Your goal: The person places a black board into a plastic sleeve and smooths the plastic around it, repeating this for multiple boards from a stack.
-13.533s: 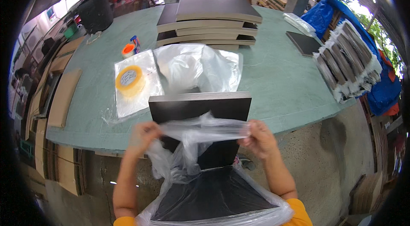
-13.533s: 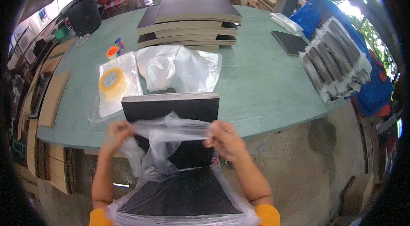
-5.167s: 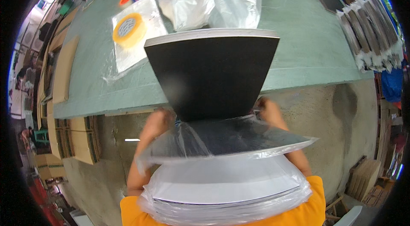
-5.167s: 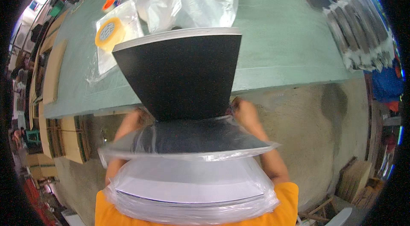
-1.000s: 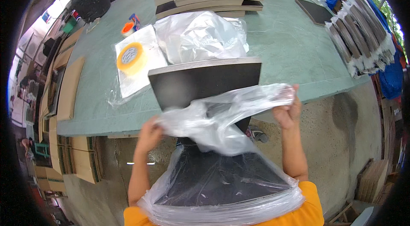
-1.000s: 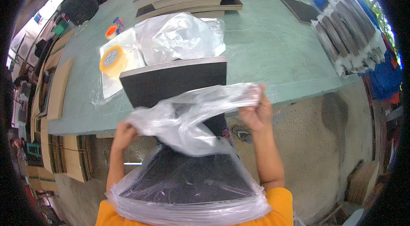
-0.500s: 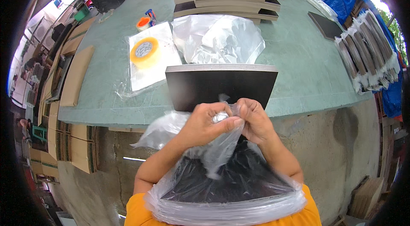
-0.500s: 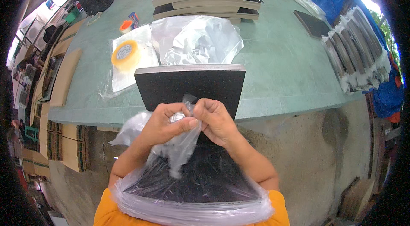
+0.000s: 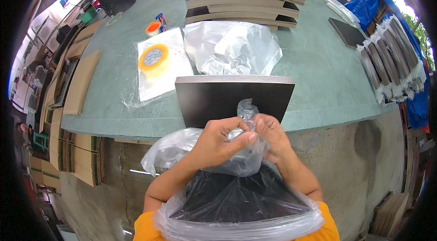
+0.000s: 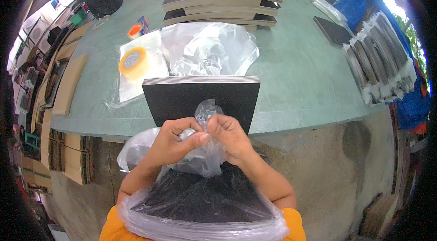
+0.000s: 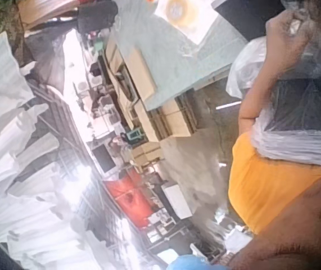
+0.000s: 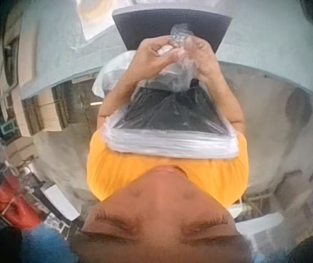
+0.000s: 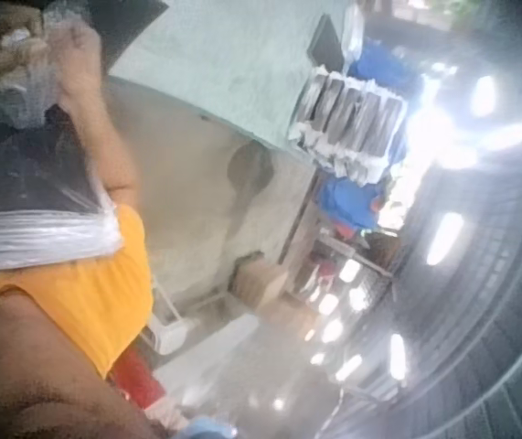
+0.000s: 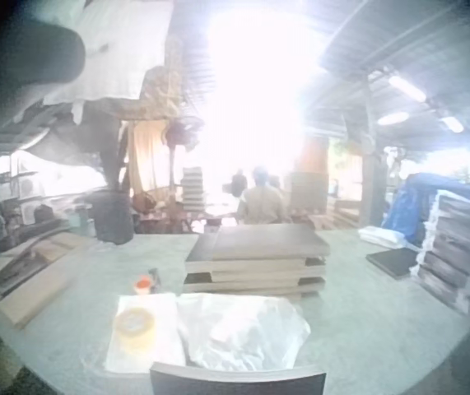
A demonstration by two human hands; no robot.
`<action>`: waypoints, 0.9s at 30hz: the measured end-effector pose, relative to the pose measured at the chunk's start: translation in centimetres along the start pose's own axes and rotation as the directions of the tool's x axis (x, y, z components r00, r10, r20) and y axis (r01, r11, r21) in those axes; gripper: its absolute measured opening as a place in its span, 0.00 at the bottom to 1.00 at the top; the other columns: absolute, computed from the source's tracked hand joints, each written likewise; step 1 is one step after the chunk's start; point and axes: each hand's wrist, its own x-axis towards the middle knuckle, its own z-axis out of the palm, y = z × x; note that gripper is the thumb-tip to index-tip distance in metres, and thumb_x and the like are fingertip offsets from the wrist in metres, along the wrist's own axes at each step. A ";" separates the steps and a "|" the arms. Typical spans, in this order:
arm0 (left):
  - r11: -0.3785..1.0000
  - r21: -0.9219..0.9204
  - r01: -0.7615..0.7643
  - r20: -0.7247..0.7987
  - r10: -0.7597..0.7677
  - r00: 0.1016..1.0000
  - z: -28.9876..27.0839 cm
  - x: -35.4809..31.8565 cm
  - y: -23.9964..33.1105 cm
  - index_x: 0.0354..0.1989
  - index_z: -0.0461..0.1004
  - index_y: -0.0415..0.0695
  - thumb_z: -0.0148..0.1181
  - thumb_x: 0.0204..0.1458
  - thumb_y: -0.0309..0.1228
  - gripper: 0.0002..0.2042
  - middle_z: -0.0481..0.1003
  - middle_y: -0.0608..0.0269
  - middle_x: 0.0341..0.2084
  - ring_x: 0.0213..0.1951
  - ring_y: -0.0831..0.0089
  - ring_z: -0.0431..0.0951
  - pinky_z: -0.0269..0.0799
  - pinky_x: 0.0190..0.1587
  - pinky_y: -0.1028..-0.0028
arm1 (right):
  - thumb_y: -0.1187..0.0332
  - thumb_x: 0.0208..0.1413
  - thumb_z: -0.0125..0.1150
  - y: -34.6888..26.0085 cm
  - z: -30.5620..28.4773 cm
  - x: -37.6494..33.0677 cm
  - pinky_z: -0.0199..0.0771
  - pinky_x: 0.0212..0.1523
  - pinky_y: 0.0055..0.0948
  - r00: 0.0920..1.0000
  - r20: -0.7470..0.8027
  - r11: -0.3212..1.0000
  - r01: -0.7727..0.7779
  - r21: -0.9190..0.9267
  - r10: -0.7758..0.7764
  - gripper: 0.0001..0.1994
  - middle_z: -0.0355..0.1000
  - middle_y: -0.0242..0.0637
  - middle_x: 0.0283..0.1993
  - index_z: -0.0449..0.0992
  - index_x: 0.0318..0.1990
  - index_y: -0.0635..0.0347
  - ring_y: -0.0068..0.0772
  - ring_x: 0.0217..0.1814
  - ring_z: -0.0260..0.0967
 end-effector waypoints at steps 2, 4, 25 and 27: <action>0.972 0.234 -0.031 -0.113 0.059 0.992 -1.9 -0.8 -1.8 0.24 0.71 0.38 0.59 0.43 0.30 0.07 0.71 0.62 0.18 0.23 0.80 0.68 0.64 0.28 0.78 | 0.66 0.49 0.56 -0.9 -0.4 0.1 0.61 0.23 0.17 0.988 0.094 0.982 0.105 0.154 -0.121 0.07 0.66 0.29 0.24 0.69 0.28 0.59 0.17 0.24 0.61; 0.854 0.482 0.196 -0.323 -0.034 0.946 -6.2 -2.2 -4.6 0.24 0.71 0.39 0.57 0.43 0.30 0.07 0.70 0.62 0.16 0.21 0.80 0.67 0.64 0.26 0.77 | 0.66 0.49 0.57 -2.2 -2.0 -0.6 0.60 0.23 0.16 0.978 0.089 0.970 0.174 0.172 -0.191 0.07 0.66 0.28 0.23 0.69 0.27 0.58 0.16 0.23 0.60; 0.887 -0.430 0.166 0.179 -0.097 0.979 -3.4 0.0 1.2 0.31 0.71 0.40 0.51 0.51 0.36 0.11 0.70 0.71 0.19 0.21 0.83 0.68 0.63 0.24 0.81 | 0.62 0.51 0.54 -2.3 -1.3 -1.1 0.65 0.40 0.25 0.643 0.608 0.739 0.096 -0.667 0.465 0.14 0.70 0.34 0.35 0.71 0.41 0.62 0.23 0.37 0.65; 0.911 -0.377 0.169 0.350 -0.029 0.936 -4.7 -0.6 1.3 0.30 0.71 0.40 0.54 0.49 0.34 0.09 0.71 0.69 0.18 0.24 0.80 0.69 0.65 0.28 0.79 | 0.61 0.53 0.51 -0.5 1.3 -1.2 0.65 0.42 0.26 0.291 0.764 0.794 0.023 -0.607 0.576 0.13 0.70 0.35 0.35 0.71 0.39 0.62 0.24 0.38 0.65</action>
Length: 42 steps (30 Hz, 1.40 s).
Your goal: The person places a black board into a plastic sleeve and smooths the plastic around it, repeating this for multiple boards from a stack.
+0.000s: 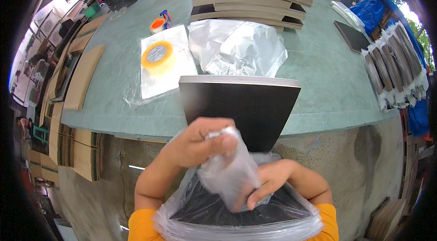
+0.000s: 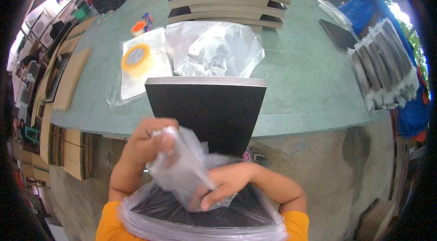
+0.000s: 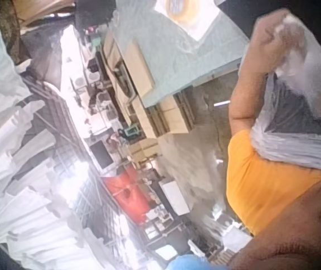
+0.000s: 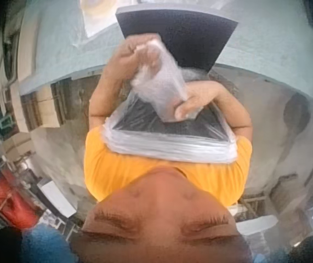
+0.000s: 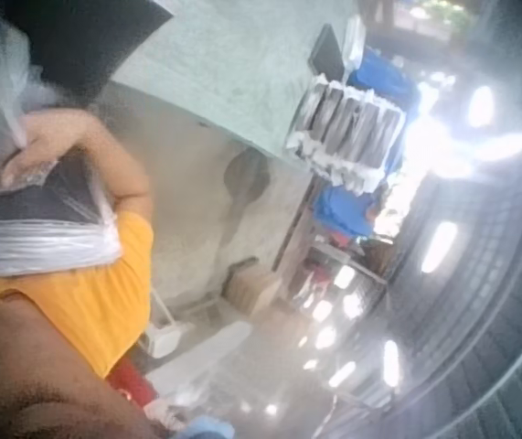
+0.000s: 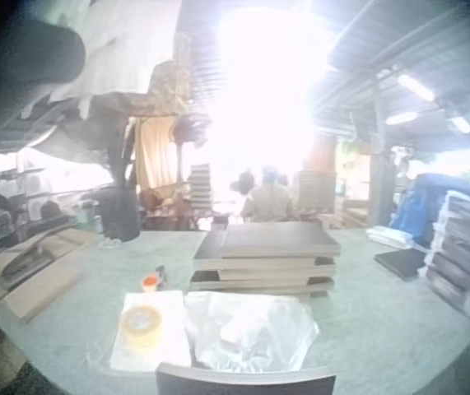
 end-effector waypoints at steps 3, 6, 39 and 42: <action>0.943 0.331 -0.016 0.338 -0.103 0.935 -2.0 -1.6 -2.3 0.35 0.73 0.39 0.57 0.45 0.31 0.10 0.71 0.65 0.18 0.25 0.76 0.70 0.65 0.29 0.78 | 0.62 0.53 0.49 0.3 -1.1 -3.9 0.63 0.44 0.29 0.993 -0.110 0.998 -0.042 0.047 0.047 0.13 0.70 0.38 0.38 0.72 0.37 0.61 0.30 0.41 0.66; 0.974 0.219 -0.053 0.262 -0.006 0.965 -3.3 -2.8 -2.2 0.38 0.73 0.40 0.56 0.47 0.32 0.12 0.72 0.62 0.19 0.25 0.77 0.70 0.65 0.29 0.76 | 0.63 0.50 0.50 0.7 -1.6 -3.8 0.58 0.49 0.45 0.949 0.115 0.956 -0.293 -0.014 0.293 0.12 0.69 0.40 0.41 0.72 0.39 0.59 0.37 0.45 0.65; 0.177 0.891 0.419 -0.414 0.697 0.585 -9.0 -3.6 -3.4 0.50 0.62 0.52 0.54 0.41 0.23 0.24 0.65 0.55 0.45 0.37 0.65 0.72 0.71 0.34 0.71 | 0.88 0.29 0.45 -2.6 -4.0 -5.1 0.56 0.52 0.34 0.147 -0.693 0.108 -0.945 -0.310 -0.706 0.32 0.61 0.41 0.49 0.66 0.50 0.53 0.43 0.54 0.55; 0.167 0.892 0.421 -0.442 0.519 0.731 -6.7 -2.9 -2.0 0.54 0.59 0.58 0.53 0.41 0.22 0.28 0.58 0.55 0.52 0.38 0.65 0.71 0.70 0.36 0.69 | 0.92 0.27 0.39 -2.1 -3.0 -6.8 0.54 0.54 0.35 0.210 -0.733 0.046 -0.949 -0.312 -0.647 0.41 0.56 0.41 0.55 0.61 0.56 0.48 0.40 0.58 0.50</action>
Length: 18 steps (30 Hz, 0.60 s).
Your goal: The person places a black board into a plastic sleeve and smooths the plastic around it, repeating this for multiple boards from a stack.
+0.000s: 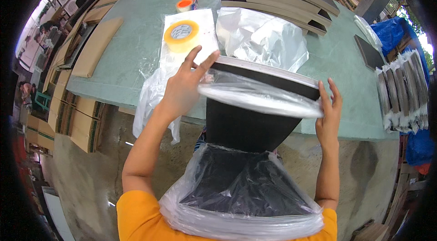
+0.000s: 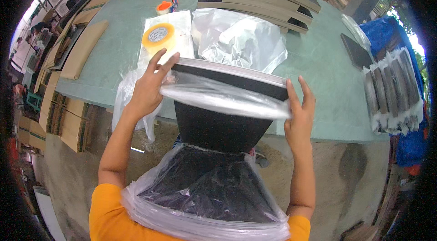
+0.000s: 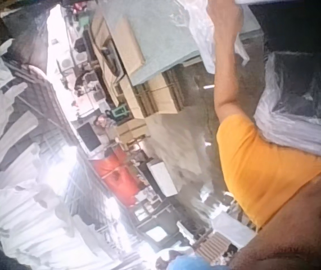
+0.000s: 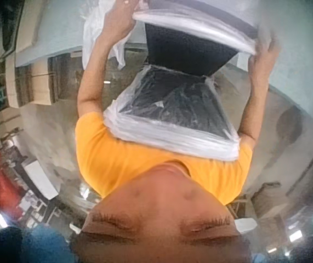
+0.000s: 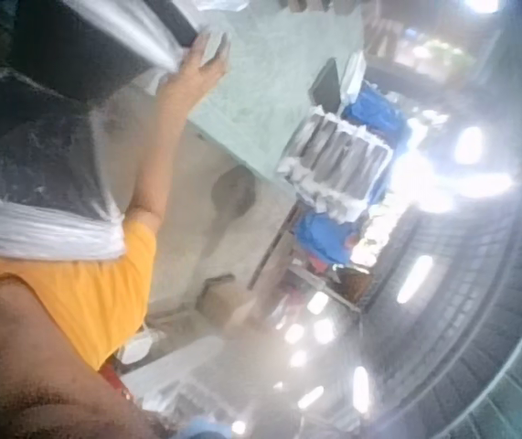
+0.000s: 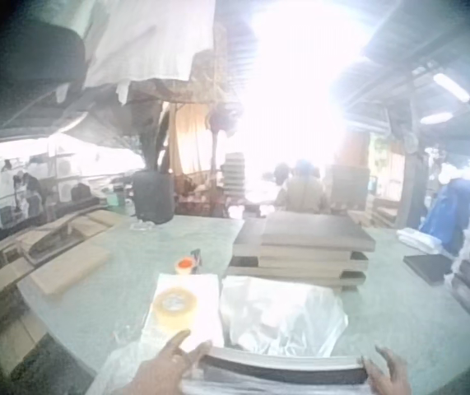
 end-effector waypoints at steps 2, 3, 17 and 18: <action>0.998 0.062 0.022 0.042 -0.025 0.999 0.3 -0.8 0.0 0.56 0.58 0.59 0.53 0.41 0.21 0.30 0.56 0.55 0.54 0.38 0.63 0.71 0.68 0.39 0.68 | 0.90 0.30 0.43 -0.1 -0.5 -1.0 0.57 0.52 0.34 1.000 0.004 0.998 -0.023 0.065 0.023 0.35 0.58 0.41 0.54 0.66 0.51 0.50 0.37 0.56 0.54; 0.999 0.012 0.038 -0.004 -0.038 0.999 0.0 -1.0 0.8 0.52 0.64 0.55 0.54 0.41 0.21 0.25 0.59 0.54 0.52 0.39 0.65 0.71 0.68 0.37 0.70 | 0.89 0.31 0.45 0.2 -1.2 -1.9 0.59 0.50 0.32 0.999 0.006 0.995 -0.040 0.090 0.039 0.32 0.60 0.41 0.53 0.69 0.48 0.52 0.36 0.54 0.57; 0.006 -0.417 0.909 0.882 0.244 0.403 8.8 -15.5 -8.0 0.39 0.68 0.38 0.64 0.36 0.36 0.22 0.66 0.73 0.22 0.21 0.86 0.62 0.55 0.20 0.86 | 0.72 0.36 0.59 5.5 6.0 -14.2 0.64 0.28 0.18 0.356 0.890 -0.122 -0.934 0.334 -0.286 0.11 0.70 0.35 0.29 0.72 0.31 0.65 0.21 0.29 0.66; 0.037 -0.416 0.909 0.903 0.137 0.408 10.7 -16.4 -8.7 0.39 0.69 0.39 0.64 0.36 0.36 0.21 0.66 0.73 0.22 0.21 0.86 0.62 0.55 0.21 0.86 | 0.72 0.37 0.56 5.7 8.0 -15.6 0.64 0.29 0.18 0.303 0.922 -0.157 -0.950 0.271 -0.242 0.10 0.70 0.34 0.28 0.72 0.30 0.64 0.21 0.28 0.65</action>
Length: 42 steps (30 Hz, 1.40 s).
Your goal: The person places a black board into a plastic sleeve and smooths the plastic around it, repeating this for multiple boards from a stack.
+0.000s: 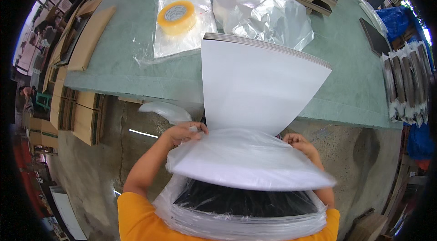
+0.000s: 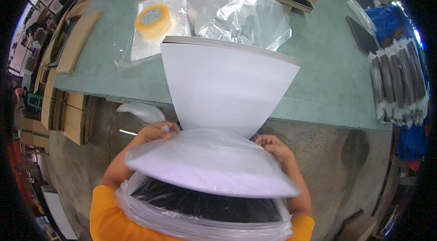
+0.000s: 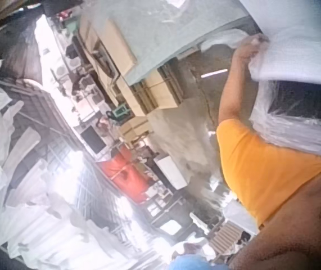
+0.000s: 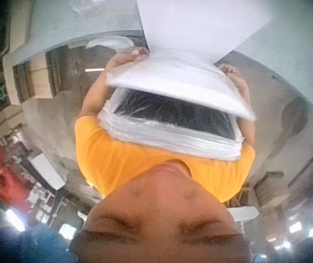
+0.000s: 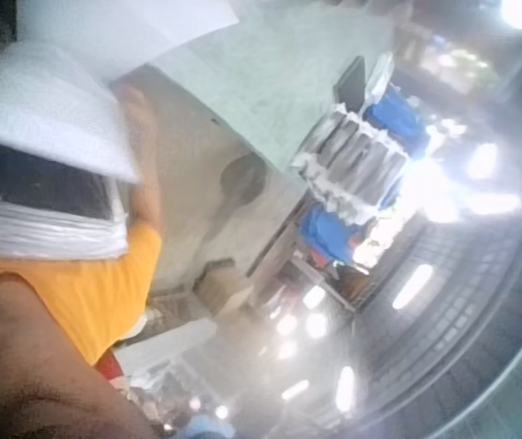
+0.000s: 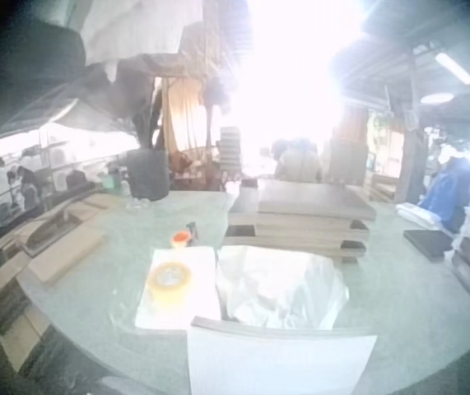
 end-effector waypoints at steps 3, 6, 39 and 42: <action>0.995 0.063 0.073 -0.280 -0.053 0.958 -1.1 3.3 -3.9 0.36 0.70 0.41 0.64 0.37 0.36 0.18 0.68 0.72 0.23 0.22 0.84 0.63 0.57 0.24 0.84 | 0.71 0.37 0.54 5.3 -2.8 3.2 0.64 0.28 0.18 0.848 -0.530 0.960 -0.159 -0.232 0.012 0.08 0.70 0.34 0.28 0.72 0.28 0.63 0.20 0.26 0.63; 0.928 0.360 0.097 -0.409 0.063 0.910 -1.6 5.0 -4.9 0.31 0.71 0.40 0.63 0.37 0.33 0.14 0.70 0.67 0.25 0.27 0.79 0.66 0.62 0.30 0.79 | 0.74 0.40 0.51 9.9 -4.1 4.1 0.62 0.26 0.19 0.867 -0.387 0.720 -0.049 -0.693 -0.314 0.08 0.70 0.34 0.27 0.72 0.30 0.65 0.23 0.25 0.62; 0.735 0.572 -0.365 0.421 0.119 0.899 11.1 2.4 3.8 0.40 0.69 0.41 0.53 0.47 0.31 0.12 0.70 0.57 0.35 0.40 0.66 0.69 0.62 0.44 0.70 | 0.47 0.54 0.37 -0.4 9.3 2.3 0.32 0.62 0.44 0.910 0.394 0.482 0.290 -0.827 0.128 0.32 0.43 0.46 0.64 0.49 0.59 0.62 0.42 0.67 0.35; 0.576 0.801 -0.164 0.091 0.152 0.984 7.0 6.8 -0.2 0.37 0.69 0.40 0.53 0.47 0.31 0.10 0.72 0.57 0.33 0.39 0.69 0.70 0.63 0.43 0.71 | 0.41 0.52 0.34 2.8 5.6 4.8 0.44 0.59 0.35 0.980 0.142 0.382 0.079 -0.921 0.141 0.35 0.49 0.49 0.60 0.53 0.57 0.64 0.43 0.63 0.44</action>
